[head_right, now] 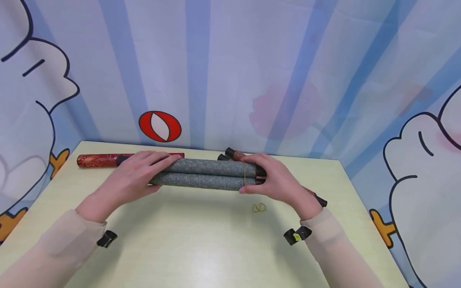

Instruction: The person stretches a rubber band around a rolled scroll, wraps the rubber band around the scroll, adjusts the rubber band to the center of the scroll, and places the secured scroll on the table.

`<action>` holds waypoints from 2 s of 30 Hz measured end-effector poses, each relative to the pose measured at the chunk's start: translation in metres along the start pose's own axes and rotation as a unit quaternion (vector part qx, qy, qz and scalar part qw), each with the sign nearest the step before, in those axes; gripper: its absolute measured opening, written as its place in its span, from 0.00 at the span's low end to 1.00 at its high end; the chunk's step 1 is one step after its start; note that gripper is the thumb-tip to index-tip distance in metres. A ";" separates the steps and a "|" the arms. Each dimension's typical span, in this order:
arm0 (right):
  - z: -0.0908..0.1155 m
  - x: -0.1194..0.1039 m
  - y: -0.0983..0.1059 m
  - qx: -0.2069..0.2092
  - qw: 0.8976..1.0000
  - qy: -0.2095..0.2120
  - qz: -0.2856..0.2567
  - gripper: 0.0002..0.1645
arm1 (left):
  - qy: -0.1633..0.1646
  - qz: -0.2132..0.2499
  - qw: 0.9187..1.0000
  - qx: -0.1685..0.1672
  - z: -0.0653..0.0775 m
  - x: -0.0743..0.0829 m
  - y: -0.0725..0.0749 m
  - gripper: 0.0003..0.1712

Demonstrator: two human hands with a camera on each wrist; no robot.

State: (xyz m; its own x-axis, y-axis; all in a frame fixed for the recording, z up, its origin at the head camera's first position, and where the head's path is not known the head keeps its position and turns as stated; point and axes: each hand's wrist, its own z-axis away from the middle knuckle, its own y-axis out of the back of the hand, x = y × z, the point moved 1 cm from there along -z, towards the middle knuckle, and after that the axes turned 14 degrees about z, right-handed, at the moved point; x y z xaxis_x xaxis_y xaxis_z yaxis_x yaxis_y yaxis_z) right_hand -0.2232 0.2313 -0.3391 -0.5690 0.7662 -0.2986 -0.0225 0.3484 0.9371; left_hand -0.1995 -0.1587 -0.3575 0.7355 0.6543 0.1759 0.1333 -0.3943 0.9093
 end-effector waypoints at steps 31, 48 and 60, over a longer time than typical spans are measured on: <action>-0.019 -0.039 0.014 -0.045 0.981 0.103 0.156 0.52 | -0.014 -0.022 1.000 -0.012 -0.001 0.009 0.002 0.53; -0.017 -0.051 0.016 -0.017 0.976 0.104 0.188 0.55 | 0.016 0.023 1.000 -0.005 0.006 0.007 0.002 0.55; 0.018 -0.024 0.025 0.043 0.980 0.042 0.191 0.47 | 0.001 0.015 1.000 0.009 0.003 0.005 0.000 0.54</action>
State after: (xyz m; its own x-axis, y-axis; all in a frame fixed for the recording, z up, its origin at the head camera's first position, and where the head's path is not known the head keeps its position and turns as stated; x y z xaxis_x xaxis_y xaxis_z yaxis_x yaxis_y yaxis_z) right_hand -0.1955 0.2310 -0.3113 -0.5879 0.8040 0.0894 0.2716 0.0920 0.9580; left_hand -0.1936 -0.1570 -0.3572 0.7374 0.6440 0.2039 0.1230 -0.4247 0.8969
